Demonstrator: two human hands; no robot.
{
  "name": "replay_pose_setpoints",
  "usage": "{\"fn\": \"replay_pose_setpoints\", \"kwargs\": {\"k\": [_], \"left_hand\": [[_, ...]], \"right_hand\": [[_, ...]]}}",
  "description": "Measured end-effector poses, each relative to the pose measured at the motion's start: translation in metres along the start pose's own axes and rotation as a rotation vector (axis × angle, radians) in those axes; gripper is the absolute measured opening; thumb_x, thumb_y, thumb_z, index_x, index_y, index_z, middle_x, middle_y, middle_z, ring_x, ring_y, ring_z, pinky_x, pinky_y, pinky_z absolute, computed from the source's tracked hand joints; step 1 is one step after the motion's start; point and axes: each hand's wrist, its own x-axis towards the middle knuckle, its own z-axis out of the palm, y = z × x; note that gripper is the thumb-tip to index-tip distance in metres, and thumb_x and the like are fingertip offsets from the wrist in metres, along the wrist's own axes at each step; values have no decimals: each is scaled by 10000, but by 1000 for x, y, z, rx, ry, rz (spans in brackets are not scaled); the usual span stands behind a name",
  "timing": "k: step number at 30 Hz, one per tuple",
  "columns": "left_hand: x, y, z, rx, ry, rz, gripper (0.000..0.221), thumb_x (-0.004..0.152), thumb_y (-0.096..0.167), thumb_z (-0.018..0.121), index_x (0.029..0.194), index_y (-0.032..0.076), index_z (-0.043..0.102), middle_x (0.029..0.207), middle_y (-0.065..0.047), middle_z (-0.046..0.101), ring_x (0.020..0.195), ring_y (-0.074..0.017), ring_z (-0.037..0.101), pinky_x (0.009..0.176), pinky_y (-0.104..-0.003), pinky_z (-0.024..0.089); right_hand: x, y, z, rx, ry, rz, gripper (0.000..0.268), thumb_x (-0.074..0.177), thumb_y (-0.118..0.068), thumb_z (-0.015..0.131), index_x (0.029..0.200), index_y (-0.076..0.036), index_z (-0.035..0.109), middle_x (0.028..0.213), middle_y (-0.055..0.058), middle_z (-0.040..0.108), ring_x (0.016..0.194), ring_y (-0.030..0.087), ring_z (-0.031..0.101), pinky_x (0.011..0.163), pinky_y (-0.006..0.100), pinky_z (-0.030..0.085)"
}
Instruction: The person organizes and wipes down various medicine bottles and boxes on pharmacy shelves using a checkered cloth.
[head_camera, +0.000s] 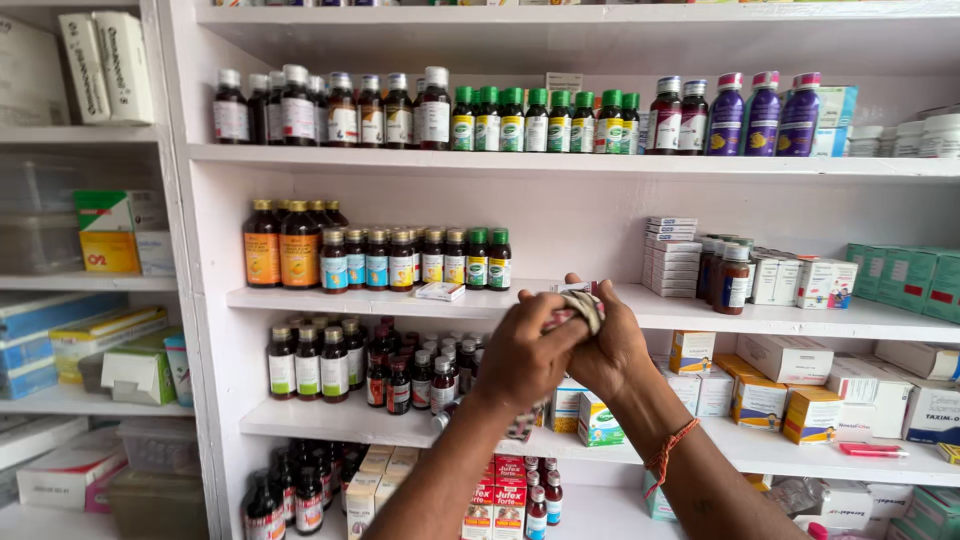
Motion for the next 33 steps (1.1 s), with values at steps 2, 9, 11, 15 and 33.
{"fn": "replay_pose_setpoints", "kwargs": {"k": [2, 9, 11, 15, 33], "left_hand": [[-6, -16, -12, 85, -53, 57, 175, 837, 61, 759, 1008, 98, 758, 1081, -113, 650, 968, -285, 663, 843, -416, 568], [-9, -40, -28, 17, 77, -304, 136, 920, 143, 756, 1033, 68, 756, 1020, -109, 651, 930, -255, 683, 800, -370, 587], [7, -30, -19, -79, 93, -334, 147, 930, 136, 733, 1062, 71, 744, 1052, -108, 653, 943, -255, 692, 804, -365, 605], [16, -22, -17, -116, -18, -153, 194, 950, 113, 732, 1125, 34, 712, 1140, -141, 631, 1014, -299, 693, 849, -406, 608], [-58, -123, -108, 69, 451, -659, 200, 988, 168, 665, 1042, -21, 697, 976, -113, 668, 896, -238, 673, 829, -346, 526]], "right_hand": [[-6, 0, 1, 58, -3, -1, 531, 1081, -530, 240, 1210, -125, 557, 1201, 210, 612, 1157, 334, 619, 1131, 524, 428], [-32, -9, 18, -456, 25, -139, 571, 1008, -555, 279, 1403, -206, 498, 1258, 94, 587, 1132, 301, 563, 947, 493, 465], [-27, -2, 11, -576, -130, -162, 588, 999, -514, 322, 1453, -166, 459, 1295, 102, 593, 1175, 276, 574, 987, 484, 495], [-16, 7, -8, -589, -442, -217, 596, 1079, -408, 415, 1544, -40, 360, 1385, 134, 533, 1268, 268, 529, 1079, 471, 481], [110, 26, 27, -744, -324, -318, 230, 1021, -80, 604, 1234, -6, 650, 1131, 133, 680, 960, 197, 634, 898, 359, 537]]}}
